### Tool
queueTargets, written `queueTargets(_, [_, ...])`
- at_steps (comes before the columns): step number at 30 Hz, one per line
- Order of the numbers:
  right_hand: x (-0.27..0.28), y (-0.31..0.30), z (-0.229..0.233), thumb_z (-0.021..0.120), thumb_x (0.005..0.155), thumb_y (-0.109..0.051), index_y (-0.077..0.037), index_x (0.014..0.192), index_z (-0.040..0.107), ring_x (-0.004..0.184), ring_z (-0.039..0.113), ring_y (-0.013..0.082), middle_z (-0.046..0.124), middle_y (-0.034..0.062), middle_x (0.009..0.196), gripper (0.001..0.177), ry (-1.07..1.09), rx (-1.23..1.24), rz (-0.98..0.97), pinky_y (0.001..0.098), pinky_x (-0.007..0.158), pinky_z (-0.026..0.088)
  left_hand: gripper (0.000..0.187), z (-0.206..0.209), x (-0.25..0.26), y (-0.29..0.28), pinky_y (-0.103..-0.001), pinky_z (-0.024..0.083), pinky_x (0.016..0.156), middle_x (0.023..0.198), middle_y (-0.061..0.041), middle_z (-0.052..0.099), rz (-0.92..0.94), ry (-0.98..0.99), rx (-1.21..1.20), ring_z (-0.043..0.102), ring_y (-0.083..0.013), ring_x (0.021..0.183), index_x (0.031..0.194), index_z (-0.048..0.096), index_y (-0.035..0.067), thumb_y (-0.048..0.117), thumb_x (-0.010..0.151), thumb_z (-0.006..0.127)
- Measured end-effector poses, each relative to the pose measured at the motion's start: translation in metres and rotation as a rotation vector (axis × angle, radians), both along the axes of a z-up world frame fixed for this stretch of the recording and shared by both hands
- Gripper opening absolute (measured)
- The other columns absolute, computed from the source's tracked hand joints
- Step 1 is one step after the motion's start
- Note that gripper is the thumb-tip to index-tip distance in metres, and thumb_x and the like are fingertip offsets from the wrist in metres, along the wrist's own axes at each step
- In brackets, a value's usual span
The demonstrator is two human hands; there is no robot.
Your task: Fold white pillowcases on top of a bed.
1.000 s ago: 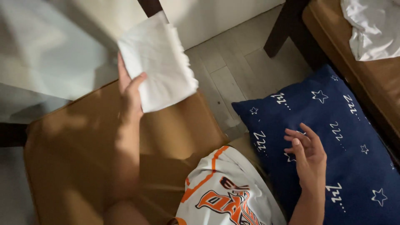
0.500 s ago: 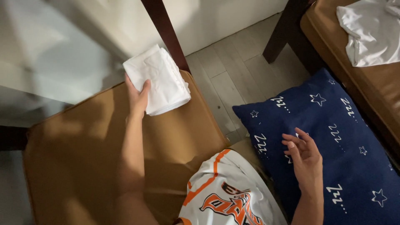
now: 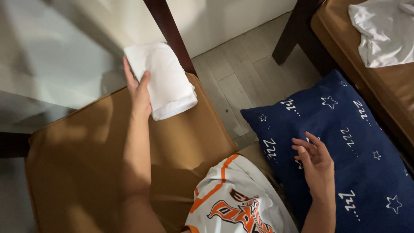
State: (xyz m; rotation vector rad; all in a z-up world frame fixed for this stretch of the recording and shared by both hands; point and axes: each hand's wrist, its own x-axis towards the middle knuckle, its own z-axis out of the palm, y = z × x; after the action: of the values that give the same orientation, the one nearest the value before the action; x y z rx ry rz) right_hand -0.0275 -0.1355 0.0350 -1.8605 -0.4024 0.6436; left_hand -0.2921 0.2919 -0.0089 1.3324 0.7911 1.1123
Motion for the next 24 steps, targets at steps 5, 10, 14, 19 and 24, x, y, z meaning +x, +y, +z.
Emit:
queueTargets(5, [0.004,-0.006,-0.014,0.059,0.096,0.002,0.003,0.143,0.051,0.106,0.067,0.0259,0.069,0.0196,0.122,0.048,0.022,0.024,-0.003,0.0329,0.083,0.055,0.077,-0.061,-0.022,0.010,-0.048,0.037,0.118,0.163,-0.023,0.030,0.170,0.452,0.011,0.042,-0.0380,0.144,0.160,0.012,0.012,0.005,0.098,0.058])
queueTargets(10, [0.005,-0.010,-0.018,0.060,0.095,0.001,0.003,0.142,0.052,0.106,0.067,0.0254,0.069,0.0197,0.123,0.048,0.041,0.031,-0.009,0.0328,0.083,0.055,0.085,-0.043,-0.009,-0.010,-0.059,0.046,0.104,0.151,-0.038,0.036,0.346,0.941,0.295,0.051,-0.0517,0.129,0.159,0.004,0.002,0.026,0.103,0.063])
queueTargets(14, [0.004,-0.006,-0.016,0.061,0.095,-0.002,0.004,0.140,0.054,0.105,0.068,0.0251,0.070,0.0194,0.122,0.046,0.018,0.045,0.008,0.0318,0.083,0.055,0.079,-0.023,0.020,-0.012,-0.062,0.024,0.114,0.161,-0.021,0.028,0.342,1.271,0.757,0.033,-0.0400,0.142,0.157,0.039,0.008,0.048,0.097,0.072])
queueTargets(19, [0.003,-0.005,-0.015,0.062,0.095,-0.002,0.005,0.139,0.056,0.103,0.068,0.0233,0.071,0.0188,0.120,0.045,-0.020,0.033,0.024,0.0300,0.081,0.055,0.106,-0.036,0.045,0.009,-0.079,0.004,0.112,0.165,-0.020,0.028,0.087,1.250,0.842,0.021,-0.0480,0.150,0.158,0.038,0.010,0.074,0.081,0.071])
queueTargets(24, [0.004,-0.003,-0.016,0.061,0.095,0.001,0.004,0.139,0.056,0.105,0.067,0.0236,0.070,0.0184,0.122,0.044,0.033,0.009,-0.017,0.0300,0.084,0.053,0.116,-0.079,0.056,0.029,-0.086,0.007,0.106,0.165,-0.018,0.025,-0.030,1.358,0.801,0.016,-0.0483,0.150,0.159,0.035,0.013,0.089,0.074,0.058])
